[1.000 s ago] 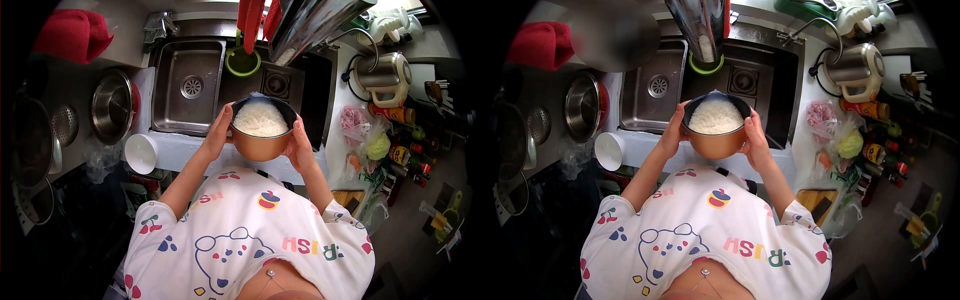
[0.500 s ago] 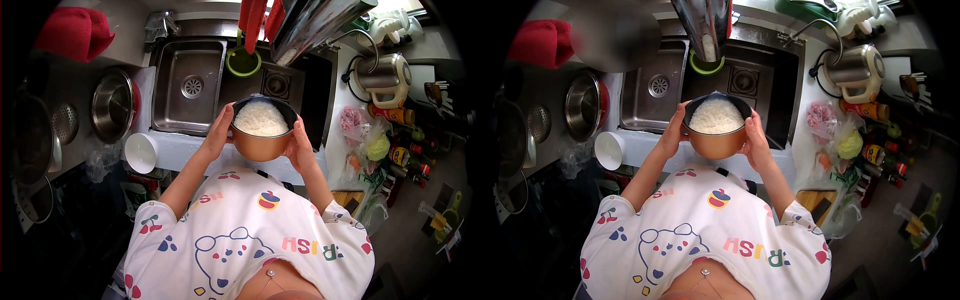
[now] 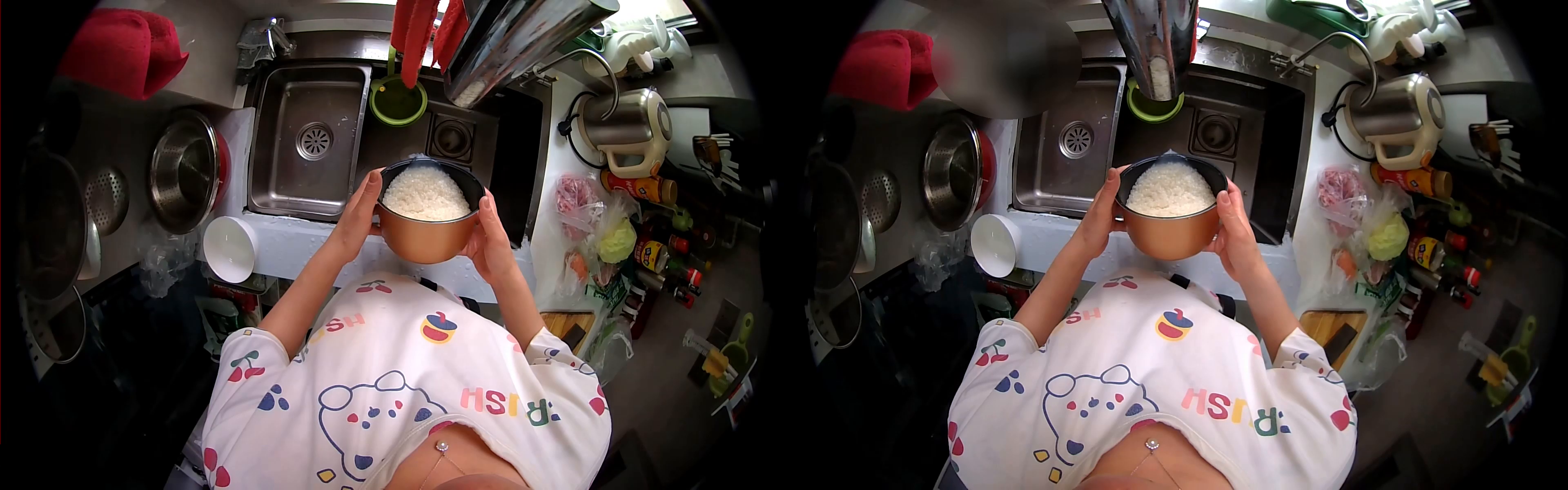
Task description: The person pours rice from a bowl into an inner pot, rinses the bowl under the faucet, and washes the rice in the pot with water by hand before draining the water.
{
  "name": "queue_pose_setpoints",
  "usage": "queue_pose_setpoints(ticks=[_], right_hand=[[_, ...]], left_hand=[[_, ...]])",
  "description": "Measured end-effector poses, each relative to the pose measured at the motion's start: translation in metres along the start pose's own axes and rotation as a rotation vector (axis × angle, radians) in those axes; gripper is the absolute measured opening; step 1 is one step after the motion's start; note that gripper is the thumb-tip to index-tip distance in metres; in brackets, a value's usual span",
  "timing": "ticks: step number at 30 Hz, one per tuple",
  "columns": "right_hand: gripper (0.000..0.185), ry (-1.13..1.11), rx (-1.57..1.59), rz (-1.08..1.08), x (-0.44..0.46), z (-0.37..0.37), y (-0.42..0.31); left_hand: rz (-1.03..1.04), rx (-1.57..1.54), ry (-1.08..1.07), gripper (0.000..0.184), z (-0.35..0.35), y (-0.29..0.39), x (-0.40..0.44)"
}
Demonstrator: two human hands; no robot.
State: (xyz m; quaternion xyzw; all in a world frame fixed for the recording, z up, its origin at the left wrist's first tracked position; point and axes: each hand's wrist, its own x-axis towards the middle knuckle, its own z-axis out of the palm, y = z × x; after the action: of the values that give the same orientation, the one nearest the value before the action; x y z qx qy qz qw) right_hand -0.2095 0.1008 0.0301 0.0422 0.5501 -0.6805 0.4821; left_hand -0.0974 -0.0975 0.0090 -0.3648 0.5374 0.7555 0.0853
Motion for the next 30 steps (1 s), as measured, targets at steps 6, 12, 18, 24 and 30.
queue_pose_setpoints(ticks=[6, 12, 18, 24, 30], right_hand=[[0.064, -0.101, 0.036, 0.050, 0.002, -0.010, 0.002], [0.064, -0.096, 0.030, 0.041, 0.003, -0.009, 0.003], [0.063, -0.058, 0.022, 0.026, 0.002, -0.006, 0.002], [0.065, -0.095, 0.003, -0.172, 0.008, -0.008, 0.008], [0.053, -0.167, 0.041, -0.295, 0.060, -0.021, -0.010]], left_hand=[[-0.007, -0.002, 0.016, 0.085, 0.000, -0.001, 0.000], [-0.012, -0.005, 0.025, 0.084, -0.001, -0.006, 0.003], [-0.024, -0.011, 0.002, 0.085, -0.001, -0.002, 0.000], [-0.159, -0.231, -0.146, 0.073, -0.003, 0.001, -0.003], [0.097, -0.278, -0.094, 0.078, 0.010, 0.010, -0.002]])
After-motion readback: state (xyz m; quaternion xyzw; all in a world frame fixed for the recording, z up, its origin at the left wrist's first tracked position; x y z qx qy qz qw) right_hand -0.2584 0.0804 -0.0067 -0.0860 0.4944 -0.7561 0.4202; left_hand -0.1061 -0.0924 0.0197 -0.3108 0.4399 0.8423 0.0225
